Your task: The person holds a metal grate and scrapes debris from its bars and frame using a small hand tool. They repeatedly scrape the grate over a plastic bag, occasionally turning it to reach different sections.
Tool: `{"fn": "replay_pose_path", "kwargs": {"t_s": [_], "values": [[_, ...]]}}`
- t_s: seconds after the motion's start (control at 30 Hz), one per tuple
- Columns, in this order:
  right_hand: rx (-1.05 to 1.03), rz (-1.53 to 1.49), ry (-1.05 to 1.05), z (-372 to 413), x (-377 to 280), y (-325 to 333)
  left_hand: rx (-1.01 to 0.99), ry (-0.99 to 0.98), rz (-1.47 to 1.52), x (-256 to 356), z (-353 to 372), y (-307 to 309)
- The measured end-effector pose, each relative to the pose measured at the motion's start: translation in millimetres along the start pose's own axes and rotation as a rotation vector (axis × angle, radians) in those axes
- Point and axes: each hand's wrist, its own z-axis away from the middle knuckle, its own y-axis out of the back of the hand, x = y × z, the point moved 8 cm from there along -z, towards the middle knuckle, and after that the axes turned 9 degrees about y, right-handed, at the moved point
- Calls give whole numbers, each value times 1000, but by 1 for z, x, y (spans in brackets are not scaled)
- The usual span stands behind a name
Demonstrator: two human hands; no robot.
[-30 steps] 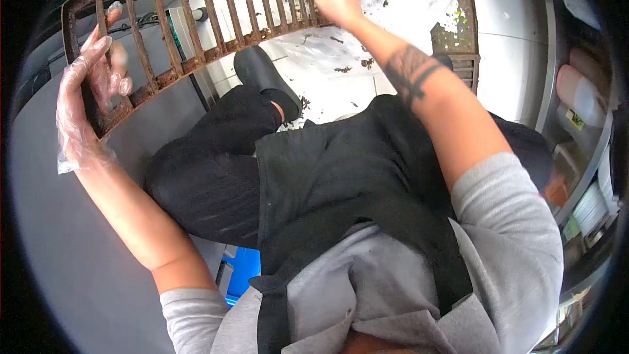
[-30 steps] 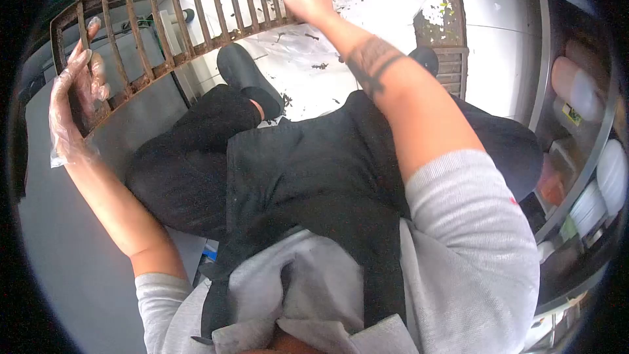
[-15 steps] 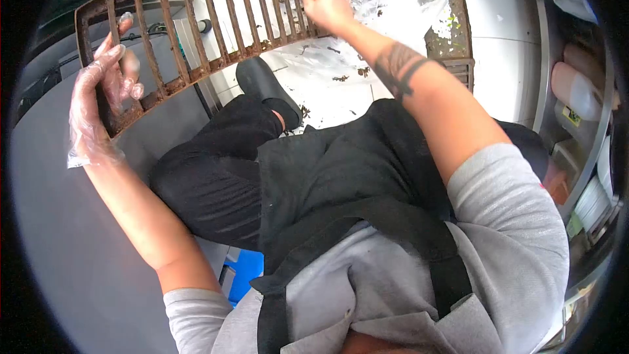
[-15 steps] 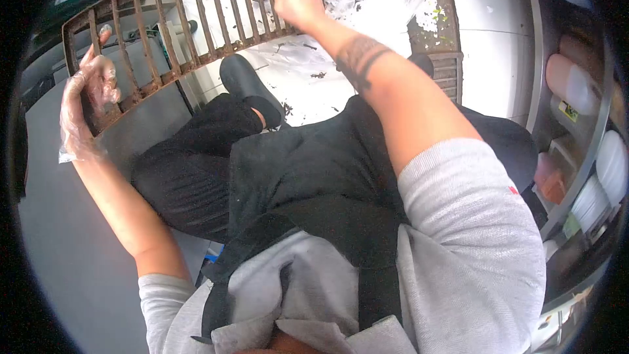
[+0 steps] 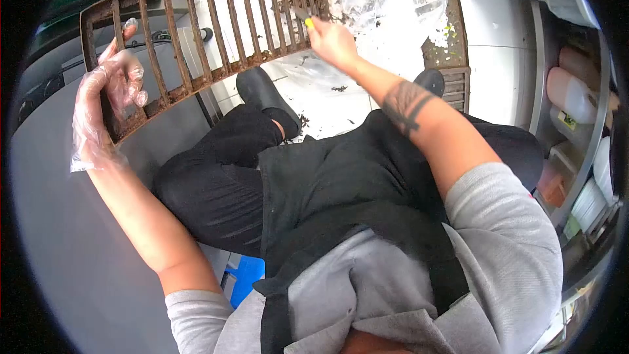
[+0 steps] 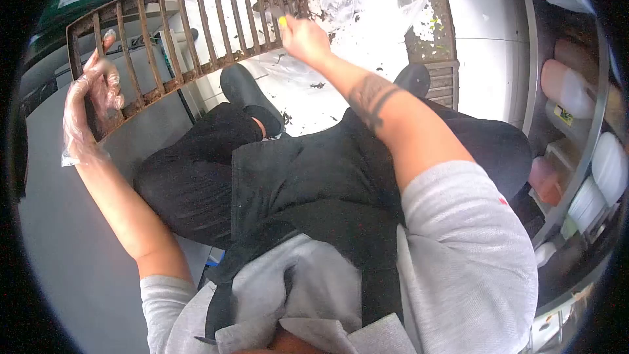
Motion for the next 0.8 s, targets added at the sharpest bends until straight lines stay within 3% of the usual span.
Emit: {"fn": "replay_pose_path", "kwargs": {"t_s": [0.1, 0.13, 0.17, 0.2, 0.23, 0.3, 0.33, 0.4, 0.47, 0.5, 0.6, 0.63, 0.77, 0.8], "values": [[47, 25, 13, 3, 0, -5, 9, -8, -37, 1, 2, -1], [166, 27, 66, -20, 3, -1, 9, -19, -79, 0, 3, -2], [92, 47, -7, -50, 12, -3, 11, -9, -79, -4, 3, -1], [139, 83, 83, -81, 21, -5, 2, -14, -56, -5, 3, 0], [172, 49, -24, -87, 27, 3, -8, -21, -33, -4, 2, 1], [64, -262, -66, -91, 52, -7, -28, -27, -54, -7, 2, 4], [65, -252, -57, -83, 58, 2, -35, -23, -44, -8, 0, 6], [231, -1178, -696, -33, 101, -17, -34, -26, -25, -7, -1, 8], [88, -417, -318, 0, 80, 9, -1, 0, -28, -8, 0, 8], [-5, -203, -254, 19, 79, 1, -6, 6, -24, -11, 0, 8], [-99, -129, -150, 70, 58, -10, -30, -3, -1, -13, -1, 9], [-103, -76, -79, 74, 49, -13, -25, -2, 6, -13, -1, 11], [-207, 1, -129, 63, 50, -12, 10, -31, -46, -15, 0, 14], [-140, -59, -33, 59, 48, -9, 3, -37, -42, -13, 2, 15]]}}
